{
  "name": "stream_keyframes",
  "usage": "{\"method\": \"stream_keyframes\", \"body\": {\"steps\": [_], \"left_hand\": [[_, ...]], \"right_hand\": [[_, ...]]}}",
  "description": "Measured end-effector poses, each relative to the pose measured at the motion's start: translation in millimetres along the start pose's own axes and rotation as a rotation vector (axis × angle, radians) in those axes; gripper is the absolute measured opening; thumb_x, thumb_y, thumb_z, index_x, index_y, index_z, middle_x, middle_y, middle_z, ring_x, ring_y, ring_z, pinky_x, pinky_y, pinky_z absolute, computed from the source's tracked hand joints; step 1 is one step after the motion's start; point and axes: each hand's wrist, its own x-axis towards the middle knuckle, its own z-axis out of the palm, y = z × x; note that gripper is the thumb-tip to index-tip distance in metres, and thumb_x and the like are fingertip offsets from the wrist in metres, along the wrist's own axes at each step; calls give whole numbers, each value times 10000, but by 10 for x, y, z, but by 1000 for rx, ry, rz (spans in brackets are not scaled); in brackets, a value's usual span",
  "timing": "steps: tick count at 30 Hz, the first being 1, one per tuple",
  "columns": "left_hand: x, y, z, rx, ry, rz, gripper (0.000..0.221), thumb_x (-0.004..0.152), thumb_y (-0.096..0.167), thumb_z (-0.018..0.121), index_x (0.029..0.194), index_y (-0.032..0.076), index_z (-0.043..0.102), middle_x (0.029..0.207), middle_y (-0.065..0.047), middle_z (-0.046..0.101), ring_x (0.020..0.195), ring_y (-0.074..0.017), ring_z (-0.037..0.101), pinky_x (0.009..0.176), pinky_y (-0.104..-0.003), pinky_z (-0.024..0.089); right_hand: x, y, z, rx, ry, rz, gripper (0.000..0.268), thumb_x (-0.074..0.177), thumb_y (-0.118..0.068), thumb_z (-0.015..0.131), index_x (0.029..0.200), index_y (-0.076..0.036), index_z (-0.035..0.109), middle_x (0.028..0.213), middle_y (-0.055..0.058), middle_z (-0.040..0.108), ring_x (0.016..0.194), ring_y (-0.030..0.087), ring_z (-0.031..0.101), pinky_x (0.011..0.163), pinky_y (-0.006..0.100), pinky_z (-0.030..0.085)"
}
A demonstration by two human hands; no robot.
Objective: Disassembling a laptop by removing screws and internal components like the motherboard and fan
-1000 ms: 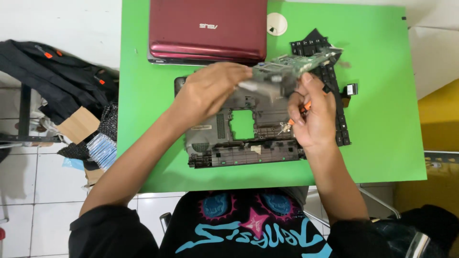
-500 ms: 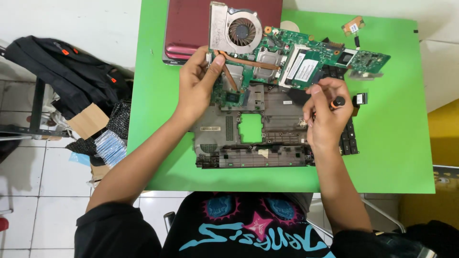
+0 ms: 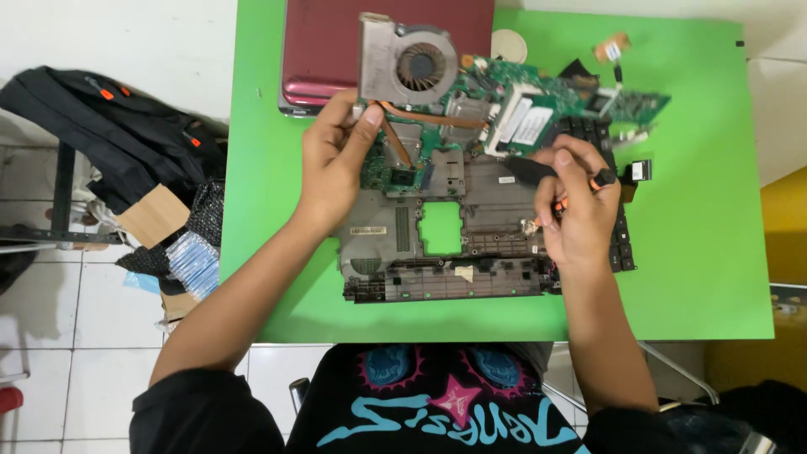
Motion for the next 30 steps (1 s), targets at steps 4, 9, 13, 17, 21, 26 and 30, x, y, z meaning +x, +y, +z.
{"method": "stream_keyframes", "body": {"steps": [4,9,13,17,21,26,30], "left_hand": [[71,75,1,-105,141,-121,190,1083,164,558,1190,42,657,862,-23,679,811,-118,711,744,-267,608],[154,-202,-219,-133,234,-246,184,1054,193,613,1162,66,690,902,9,674,845,-113,674,798,-285,574],[186,-375,-340,-85,246,-263,171,1050,222,646,1161,108,712,989,21,675,986,-105,638,967,-328,530],[201,-514,-404,-210,295,-299,161,1028,179,645,1132,64,688,901,-22,691,901,-148,734,821,-309,619],[186,-697,-487,-257,289,-303,208,1031,224,656,1195,98,677,1004,-37,716,978,-166,724,891,-358,620],[215,-300,-385,-339,279,-243,137,986,212,663,1083,117,678,1052,-10,724,965,-115,647,845,-264,537],[248,-349,-471,-359,337,-226,175,961,236,706,1092,121,690,1074,5,733,990,-106,659,893,-274,539]], "right_hand": [[-3,-156,129,71,-14,150,158,990,-74,578,1123,-13,639,1012,251,728,336,66,458,286,159,243],[4,67,20,11,-129,269,245,925,-8,619,1168,-28,649,959,141,673,579,85,523,459,171,382],[-131,120,110,-54,-272,347,347,891,66,571,1228,8,632,1070,155,662,917,202,617,762,300,542],[-156,59,290,-192,-291,245,286,936,89,601,1219,61,631,1100,171,679,979,210,644,916,425,601],[-76,-86,200,-287,-140,90,307,934,54,716,1236,54,663,1127,186,649,916,216,641,732,450,674],[162,-110,-239,-216,58,-35,285,1033,29,677,1316,17,646,965,54,645,768,100,640,674,288,717],[301,-154,-483,-600,103,-125,397,981,79,770,1350,44,627,889,69,613,658,114,582,494,269,597]]}}
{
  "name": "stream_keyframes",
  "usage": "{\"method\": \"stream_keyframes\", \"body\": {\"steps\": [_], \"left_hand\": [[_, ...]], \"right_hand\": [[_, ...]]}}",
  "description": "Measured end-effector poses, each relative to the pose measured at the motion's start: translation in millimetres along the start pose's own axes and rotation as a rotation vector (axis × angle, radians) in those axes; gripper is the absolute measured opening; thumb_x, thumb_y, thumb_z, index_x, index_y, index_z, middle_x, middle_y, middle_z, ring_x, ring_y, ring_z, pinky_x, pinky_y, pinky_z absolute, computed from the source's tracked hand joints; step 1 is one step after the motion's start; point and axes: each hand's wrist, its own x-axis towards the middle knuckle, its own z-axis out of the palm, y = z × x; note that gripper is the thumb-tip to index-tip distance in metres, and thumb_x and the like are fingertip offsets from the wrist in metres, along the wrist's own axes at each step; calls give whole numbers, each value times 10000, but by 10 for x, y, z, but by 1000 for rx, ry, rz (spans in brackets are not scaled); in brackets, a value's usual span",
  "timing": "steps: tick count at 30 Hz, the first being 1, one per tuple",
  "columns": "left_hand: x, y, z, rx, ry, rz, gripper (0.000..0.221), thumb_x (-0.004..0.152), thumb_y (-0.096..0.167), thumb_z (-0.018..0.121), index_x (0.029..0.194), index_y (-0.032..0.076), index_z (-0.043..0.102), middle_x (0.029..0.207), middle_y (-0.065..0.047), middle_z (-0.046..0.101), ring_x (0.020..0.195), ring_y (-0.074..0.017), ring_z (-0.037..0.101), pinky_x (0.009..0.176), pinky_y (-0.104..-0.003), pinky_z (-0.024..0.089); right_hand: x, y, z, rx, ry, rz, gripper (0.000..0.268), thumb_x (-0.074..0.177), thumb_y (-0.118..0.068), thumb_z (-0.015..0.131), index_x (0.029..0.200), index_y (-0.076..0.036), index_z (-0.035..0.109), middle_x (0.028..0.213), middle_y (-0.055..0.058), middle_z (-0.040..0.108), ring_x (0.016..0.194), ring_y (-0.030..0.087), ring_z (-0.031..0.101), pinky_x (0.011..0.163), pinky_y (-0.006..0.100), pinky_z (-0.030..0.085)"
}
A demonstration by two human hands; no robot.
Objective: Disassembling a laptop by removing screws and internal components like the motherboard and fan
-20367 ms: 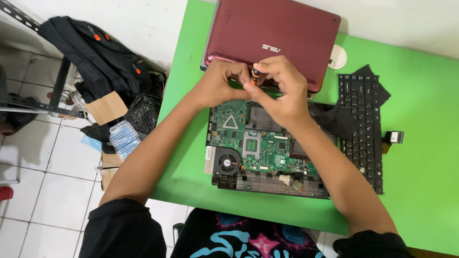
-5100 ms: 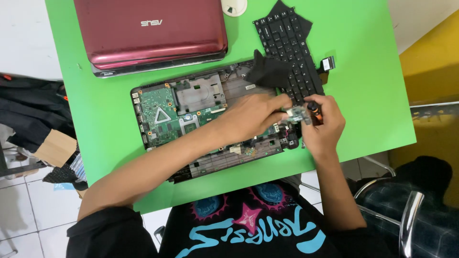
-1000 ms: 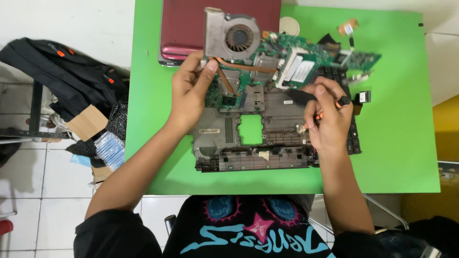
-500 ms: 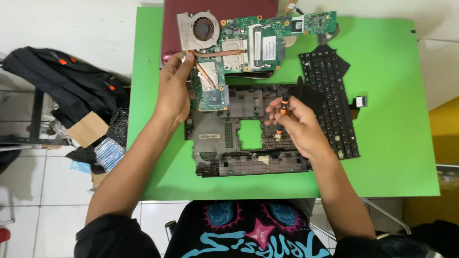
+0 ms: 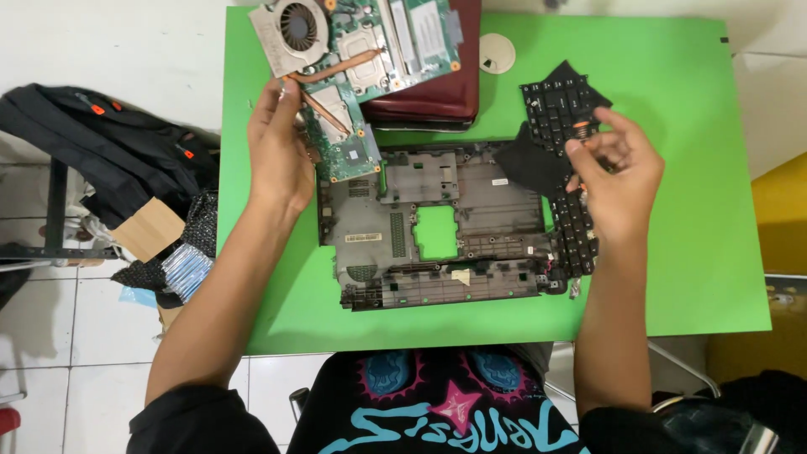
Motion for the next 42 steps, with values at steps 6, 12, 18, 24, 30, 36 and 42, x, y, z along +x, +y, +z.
{"method": "stream_keyframes", "body": {"steps": [6,12,18,24,30,36,42], "left_hand": [[24,-29,-9,82,19,72,122,995,254,678,1062,157,646,1054,51,659,988,-64,574,901,-228,441],[140,-161,-137,98,72,64,357,957,287,739,1247,112,626,1223,40,633,1149,-88,536,1073,-261,371],[137,-268,-185,74,62,43,550,964,275,747,1433,83,532,1297,20,622,1205,-74,526,1138,-251,354],[103,-272,-143,56,-41,95,417,1044,209,665,1433,109,550,1382,-19,649,1238,-114,576,1115,-263,432],[149,-301,-182,111,-62,113,483,1056,261,675,1497,152,511,1481,-6,597,1358,-129,514,1192,-296,361],[138,-148,-36,221,-94,132,327,1044,271,632,1338,128,629,1340,-27,678,1240,-164,573,1112,-343,422],[537,238,222,348,-189,-26,261,1038,235,530,1213,53,599,1121,-88,706,1049,-241,695,987,-389,585]], "right_hand": [[48,102,-107,-417,-139,68,241,958,-23,805,1183,-53,726,899,55,657,771,119,601,607,300,629],[84,242,-123,-648,-287,-7,274,923,-142,831,1175,-70,751,880,44,727,798,202,637,792,380,521],[40,26,-57,-673,-219,-259,349,952,-186,808,1280,-87,741,1117,100,720,1024,281,568,905,428,461],[-85,47,161,-875,-444,-363,454,871,-370,835,1268,-170,743,1339,56,597,1265,332,407,958,467,296],[-62,-7,211,-885,-468,-394,448,894,-258,814,1305,-184,655,1318,23,659,1237,319,475,955,452,311],[-31,80,213,-870,-517,-385,485,962,-185,720,1438,-144,640,1175,51,687,1076,304,543,896,443,376],[43,209,204,-677,-425,-422,263,950,-56,701,1204,-106,749,1064,53,716,1000,283,601,892,436,409]]}}
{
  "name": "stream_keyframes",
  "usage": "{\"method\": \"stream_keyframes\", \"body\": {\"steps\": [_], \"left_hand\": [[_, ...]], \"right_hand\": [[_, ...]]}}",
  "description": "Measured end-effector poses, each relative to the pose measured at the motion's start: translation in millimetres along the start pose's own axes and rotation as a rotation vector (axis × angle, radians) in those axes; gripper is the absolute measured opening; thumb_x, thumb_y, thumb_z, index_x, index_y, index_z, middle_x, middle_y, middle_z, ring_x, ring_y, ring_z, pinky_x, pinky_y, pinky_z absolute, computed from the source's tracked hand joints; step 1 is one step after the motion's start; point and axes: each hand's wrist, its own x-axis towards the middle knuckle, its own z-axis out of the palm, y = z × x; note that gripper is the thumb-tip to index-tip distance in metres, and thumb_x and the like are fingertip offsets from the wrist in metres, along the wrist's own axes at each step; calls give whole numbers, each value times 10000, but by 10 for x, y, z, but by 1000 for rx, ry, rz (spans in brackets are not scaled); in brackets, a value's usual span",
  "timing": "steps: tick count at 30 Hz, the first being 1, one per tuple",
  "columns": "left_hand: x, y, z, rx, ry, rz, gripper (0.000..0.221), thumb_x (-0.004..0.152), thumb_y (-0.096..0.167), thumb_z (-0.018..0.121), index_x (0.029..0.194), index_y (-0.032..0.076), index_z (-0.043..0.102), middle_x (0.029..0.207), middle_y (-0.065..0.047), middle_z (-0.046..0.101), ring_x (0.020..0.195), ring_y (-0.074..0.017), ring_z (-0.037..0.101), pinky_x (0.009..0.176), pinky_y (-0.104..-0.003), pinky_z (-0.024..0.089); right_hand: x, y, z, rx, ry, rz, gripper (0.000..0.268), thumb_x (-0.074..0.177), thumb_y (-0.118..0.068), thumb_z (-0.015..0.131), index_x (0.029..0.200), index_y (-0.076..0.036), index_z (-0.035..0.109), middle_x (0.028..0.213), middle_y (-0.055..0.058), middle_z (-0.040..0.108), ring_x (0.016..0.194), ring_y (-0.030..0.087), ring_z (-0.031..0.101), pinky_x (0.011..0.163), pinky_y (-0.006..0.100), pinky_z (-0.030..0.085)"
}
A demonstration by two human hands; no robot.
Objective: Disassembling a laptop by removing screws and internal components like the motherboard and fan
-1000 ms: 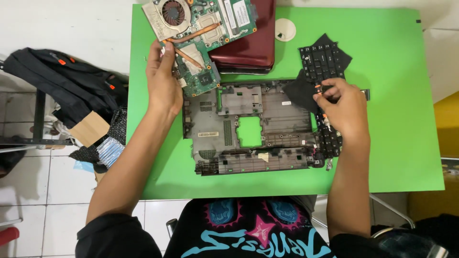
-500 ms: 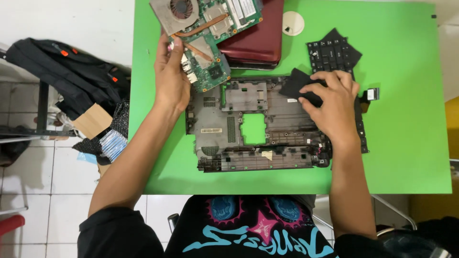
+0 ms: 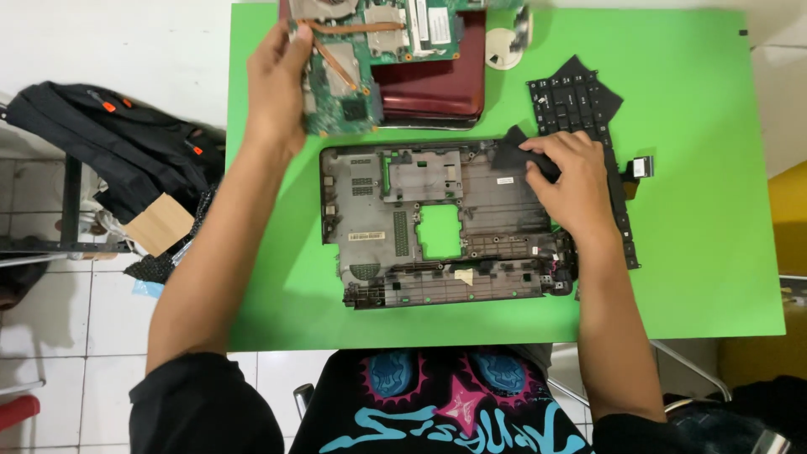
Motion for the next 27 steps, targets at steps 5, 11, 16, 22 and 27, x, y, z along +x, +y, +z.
{"method": "stream_keyframes", "body": {"steps": [5,11,16,22,27], "left_hand": [[417,-266,-209,67,-19,4,208,1015,201,583,1113,76,717,1042,-16,758,916,-108,718,782,-259,591],[206,-267,-49,989,56,429,205,1058,205,586,1004,27,671,787,-95,696,597,-176,489,506,-386,368],[191,-417,7,1393,265,450,433,960,482,765,864,115,555,728,-146,681,643,-439,641,495,-564,433],[146,-461,31,1374,235,583,353,989,312,716,1004,71,457,976,-150,517,603,-425,598,449,-504,454],[-240,-282,42,1100,58,593,495,1001,383,730,1234,6,511,1213,-152,439,634,-197,555,458,-285,537]], "right_hand": [[20,-168,-84,243,132,73,347,973,50,635,1301,-31,715,1064,113,647,930,228,528,641,324,387],[55,-298,-83,375,263,-31,312,1015,81,572,1306,35,676,1131,185,655,1026,296,618,893,392,487],[83,-502,-68,449,133,-22,253,1096,2,552,1320,38,662,1109,169,624,966,264,647,845,363,523],[128,-652,5,575,-167,104,441,1008,96,493,1315,-137,709,1204,97,631,659,111,572,572,206,542],[193,-1033,146,446,-376,-138,362,941,-36,612,1266,-135,738,1290,83,585,1069,200,531,895,364,417]]}}
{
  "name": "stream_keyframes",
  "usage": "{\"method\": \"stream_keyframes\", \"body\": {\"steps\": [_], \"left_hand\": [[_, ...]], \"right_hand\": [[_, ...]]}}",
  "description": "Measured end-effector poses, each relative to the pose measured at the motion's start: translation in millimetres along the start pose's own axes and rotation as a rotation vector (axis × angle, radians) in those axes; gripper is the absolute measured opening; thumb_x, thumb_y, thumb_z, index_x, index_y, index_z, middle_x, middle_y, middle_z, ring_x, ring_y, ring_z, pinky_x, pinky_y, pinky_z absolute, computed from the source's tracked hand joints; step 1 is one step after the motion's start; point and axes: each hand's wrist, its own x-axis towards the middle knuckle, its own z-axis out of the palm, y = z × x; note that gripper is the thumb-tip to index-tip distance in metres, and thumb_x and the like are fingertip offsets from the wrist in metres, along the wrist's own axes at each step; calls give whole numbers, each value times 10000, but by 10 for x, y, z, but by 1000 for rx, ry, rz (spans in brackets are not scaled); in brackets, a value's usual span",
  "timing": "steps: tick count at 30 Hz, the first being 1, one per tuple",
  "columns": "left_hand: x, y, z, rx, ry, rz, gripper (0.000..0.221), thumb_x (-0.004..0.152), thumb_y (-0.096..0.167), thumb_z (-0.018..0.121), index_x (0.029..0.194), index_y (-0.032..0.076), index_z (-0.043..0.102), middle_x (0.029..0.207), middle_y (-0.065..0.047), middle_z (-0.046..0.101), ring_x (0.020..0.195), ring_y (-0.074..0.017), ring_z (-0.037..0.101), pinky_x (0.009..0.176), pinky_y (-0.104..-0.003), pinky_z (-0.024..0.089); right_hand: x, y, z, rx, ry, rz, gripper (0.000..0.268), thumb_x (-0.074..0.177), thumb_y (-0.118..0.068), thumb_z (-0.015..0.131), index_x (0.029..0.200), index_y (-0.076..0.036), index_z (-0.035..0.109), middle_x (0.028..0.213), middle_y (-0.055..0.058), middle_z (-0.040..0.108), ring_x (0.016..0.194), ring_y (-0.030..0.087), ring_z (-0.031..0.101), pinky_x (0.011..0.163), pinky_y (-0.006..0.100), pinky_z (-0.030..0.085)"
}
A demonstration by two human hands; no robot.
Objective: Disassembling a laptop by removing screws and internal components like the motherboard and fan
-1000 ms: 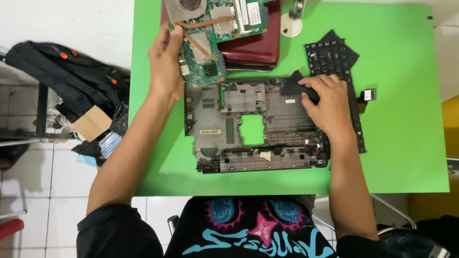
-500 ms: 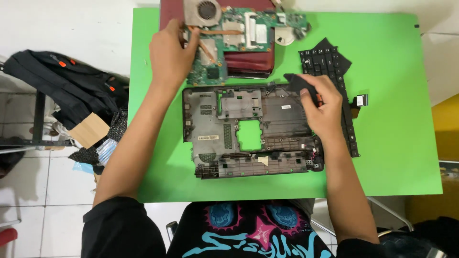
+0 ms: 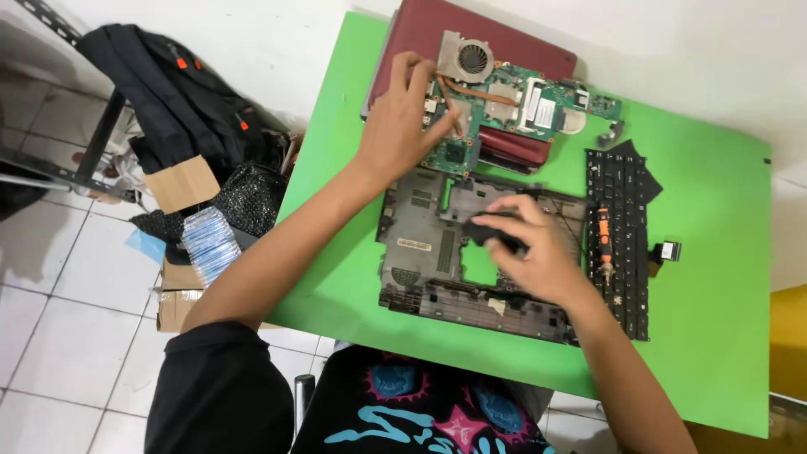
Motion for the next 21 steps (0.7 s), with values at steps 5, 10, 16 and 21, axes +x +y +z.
{"method": "stream_keyframes", "body": {"steps": [5,10,16,21], "left_hand": [[-253,103,-289,-114,-119,74,637,1040,457,684,1435,50,393,1439,-247,319,1364,-450,451,1113,-540,428],[-636,-15,-151,63,-330,-319,513,1049,467,527,1285,29,401,1202,-241,511,1026,-523,641,798,-627,553],[-748,-82,-148,43,-511,-262,567,1094,478,315,1170,-62,471,1189,-337,550,894,-572,677,772,-620,554],[-588,-72,-397,12,-632,-239,582,999,510,545,1105,-62,521,1122,-302,557,891,-601,659,779,-649,550]], "right_hand": [[271,-142,318,-30,81,-196,240,960,-102,737,1199,-88,754,1129,99,589,1049,251,605,895,379,524],[449,108,525,-412,223,-436,145,1017,-183,666,1102,-74,709,1113,113,659,1172,365,618,963,473,519],[266,190,452,-483,191,-432,161,1053,-177,600,1125,-35,626,1345,176,664,1323,377,593,1012,508,498],[258,118,353,-428,194,-407,148,1039,-182,626,1105,-51,637,1307,142,710,1286,354,636,1014,502,505]]}}
